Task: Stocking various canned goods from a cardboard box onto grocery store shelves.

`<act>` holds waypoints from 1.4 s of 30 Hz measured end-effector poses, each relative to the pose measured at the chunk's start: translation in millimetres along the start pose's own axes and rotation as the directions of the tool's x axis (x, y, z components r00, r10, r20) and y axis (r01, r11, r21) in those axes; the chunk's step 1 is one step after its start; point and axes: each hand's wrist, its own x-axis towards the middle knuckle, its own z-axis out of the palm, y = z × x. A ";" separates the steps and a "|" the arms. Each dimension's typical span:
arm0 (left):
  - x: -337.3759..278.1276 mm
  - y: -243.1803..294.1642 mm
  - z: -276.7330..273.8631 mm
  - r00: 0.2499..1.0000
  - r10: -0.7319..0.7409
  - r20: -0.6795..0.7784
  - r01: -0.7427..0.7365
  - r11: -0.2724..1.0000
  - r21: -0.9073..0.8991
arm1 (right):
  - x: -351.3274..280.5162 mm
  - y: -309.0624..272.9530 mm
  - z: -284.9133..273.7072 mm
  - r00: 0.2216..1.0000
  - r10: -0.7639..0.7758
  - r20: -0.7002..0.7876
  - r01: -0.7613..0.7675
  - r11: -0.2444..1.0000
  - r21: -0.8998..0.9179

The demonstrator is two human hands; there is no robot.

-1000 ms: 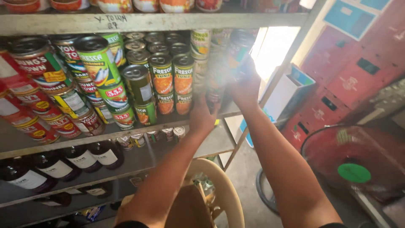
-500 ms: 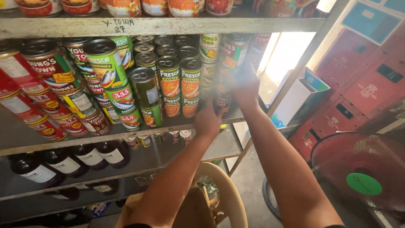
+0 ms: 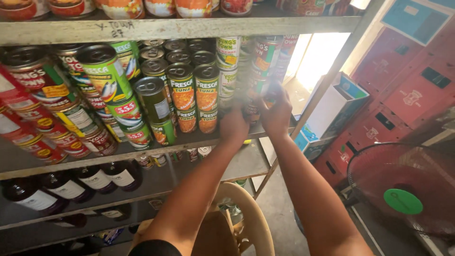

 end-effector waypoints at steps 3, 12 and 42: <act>3.1 15.4 -6.4 0.999 -0.039 0.033 0.040 0.999 -0.020 | -11.9 23.5 7.8 0.999 0.033 0.008 -0.033 0.999 -0.017; 8.1 15.6 0.8 0.993 0.095 -0.066 -0.100 0.992 -0.073 | -32.8 61.8 17.9 0.982 0.185 0.047 -0.187 0.981 0.054; -156.2 -218.9 -44.6 0.973 0.224 -0.051 -0.199 0.934 0.298 | -269.9 -0.3 50.8 0.901 0.288 0.326 -0.328 0.941 0.076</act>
